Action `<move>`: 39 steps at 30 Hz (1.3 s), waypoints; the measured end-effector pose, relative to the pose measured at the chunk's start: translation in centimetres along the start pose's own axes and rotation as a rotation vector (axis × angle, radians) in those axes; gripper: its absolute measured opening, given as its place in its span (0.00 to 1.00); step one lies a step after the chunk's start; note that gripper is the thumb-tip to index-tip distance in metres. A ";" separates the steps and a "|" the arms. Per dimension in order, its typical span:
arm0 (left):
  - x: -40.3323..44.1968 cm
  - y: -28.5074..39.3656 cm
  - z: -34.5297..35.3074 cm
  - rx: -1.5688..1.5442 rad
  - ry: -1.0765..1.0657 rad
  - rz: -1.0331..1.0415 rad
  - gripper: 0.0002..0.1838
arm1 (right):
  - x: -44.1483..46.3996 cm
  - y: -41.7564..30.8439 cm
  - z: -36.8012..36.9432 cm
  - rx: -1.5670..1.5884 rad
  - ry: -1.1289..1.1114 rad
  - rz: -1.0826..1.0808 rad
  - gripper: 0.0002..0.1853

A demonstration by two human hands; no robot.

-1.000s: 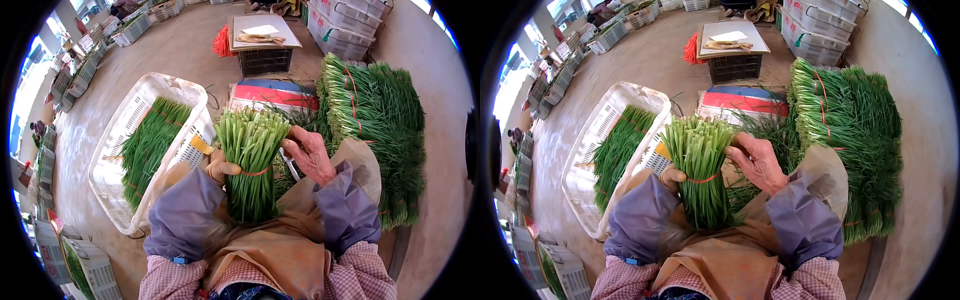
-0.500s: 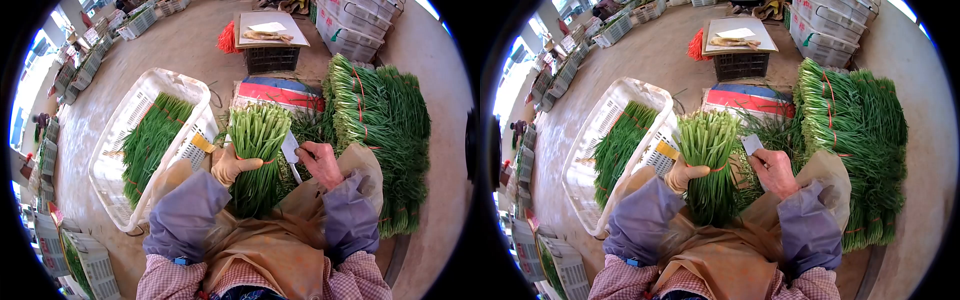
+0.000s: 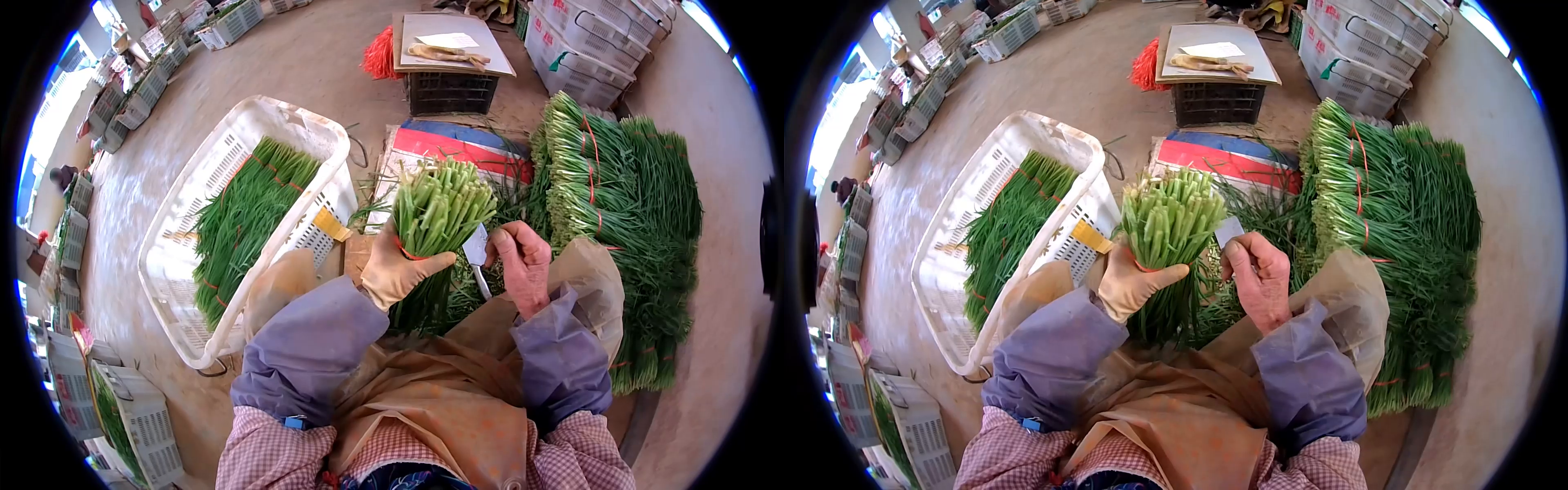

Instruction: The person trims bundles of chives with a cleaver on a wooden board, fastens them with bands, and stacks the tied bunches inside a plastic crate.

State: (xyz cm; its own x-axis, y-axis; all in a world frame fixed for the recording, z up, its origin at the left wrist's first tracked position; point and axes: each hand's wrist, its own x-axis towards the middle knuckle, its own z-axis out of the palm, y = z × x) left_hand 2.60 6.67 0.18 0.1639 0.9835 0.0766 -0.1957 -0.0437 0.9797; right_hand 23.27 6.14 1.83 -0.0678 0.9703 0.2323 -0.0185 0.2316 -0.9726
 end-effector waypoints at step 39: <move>-0.7 -3.0 0.8 0.904 -0.012 -0.151 0.49 | 2.9 -2.7 -11.0 -0.395 0.578 -0.202 0.10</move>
State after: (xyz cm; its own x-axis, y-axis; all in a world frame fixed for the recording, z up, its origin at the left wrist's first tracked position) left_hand 3.80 5.96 -2.65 0.1376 0.9882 -0.0668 0.6590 -0.0410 0.7510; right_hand 34.11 9.10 5.11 0.4389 0.7625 0.4753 0.3943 0.3120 -0.8644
